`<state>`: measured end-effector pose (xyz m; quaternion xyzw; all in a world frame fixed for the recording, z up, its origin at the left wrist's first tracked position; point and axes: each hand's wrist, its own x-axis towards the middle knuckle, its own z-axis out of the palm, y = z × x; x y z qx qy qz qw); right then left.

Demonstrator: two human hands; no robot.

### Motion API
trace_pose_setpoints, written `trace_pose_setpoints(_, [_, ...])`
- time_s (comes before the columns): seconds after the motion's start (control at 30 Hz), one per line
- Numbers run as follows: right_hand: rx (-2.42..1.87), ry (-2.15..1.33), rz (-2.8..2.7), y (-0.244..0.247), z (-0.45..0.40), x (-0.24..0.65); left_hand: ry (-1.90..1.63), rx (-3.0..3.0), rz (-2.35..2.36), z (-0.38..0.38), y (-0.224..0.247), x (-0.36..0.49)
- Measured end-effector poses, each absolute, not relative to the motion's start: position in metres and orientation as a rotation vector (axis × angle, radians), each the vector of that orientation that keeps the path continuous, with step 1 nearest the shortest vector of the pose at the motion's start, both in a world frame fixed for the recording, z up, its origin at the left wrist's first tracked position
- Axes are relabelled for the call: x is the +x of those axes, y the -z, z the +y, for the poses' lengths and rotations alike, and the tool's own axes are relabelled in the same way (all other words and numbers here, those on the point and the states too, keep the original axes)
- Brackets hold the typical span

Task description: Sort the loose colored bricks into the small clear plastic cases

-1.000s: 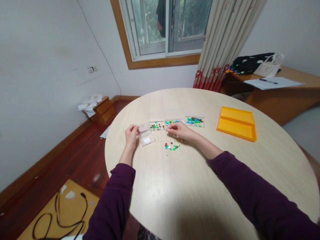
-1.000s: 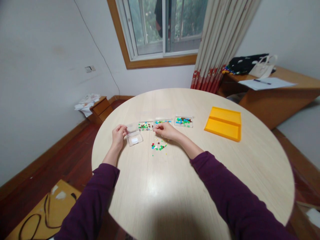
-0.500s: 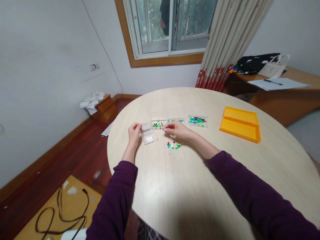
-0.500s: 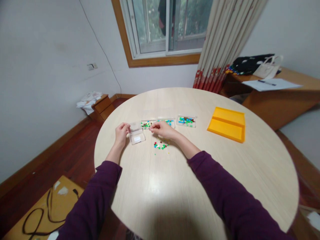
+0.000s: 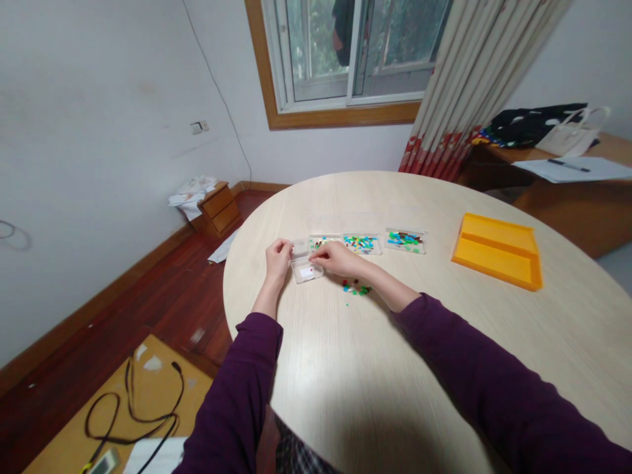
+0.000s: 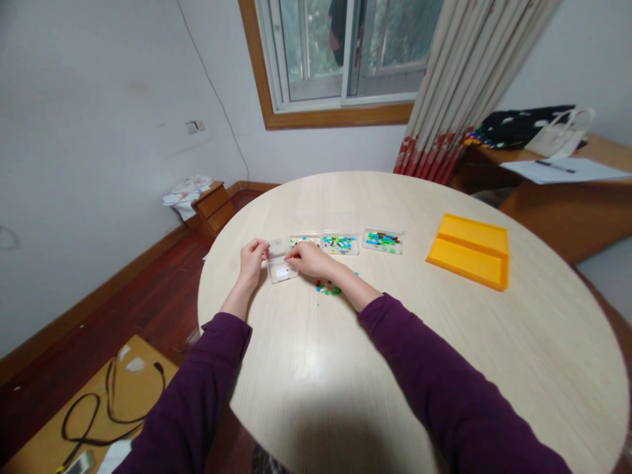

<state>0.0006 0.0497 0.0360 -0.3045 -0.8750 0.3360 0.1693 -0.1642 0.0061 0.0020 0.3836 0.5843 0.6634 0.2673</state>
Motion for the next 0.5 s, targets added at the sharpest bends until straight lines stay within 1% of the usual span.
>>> trace_pose_setpoints(0.13, [-0.992,-0.871,-2.441,-0.040,0.059,0.038,-1.791,1.046,1.596,0.006,-0.001,-0.165])
trace_pose_setpoints(0.27, [-1.079,-0.867,-2.541,-0.040,0.061,0.072,-1.812,1.049,1.553,0.006,0.000,-0.166])
trace_pose_setpoints(0.5, [-1.066,-0.867,-2.534,-0.035,0.050,0.079,-1.812,1.034,1.566,0.006,-0.001,-0.165])
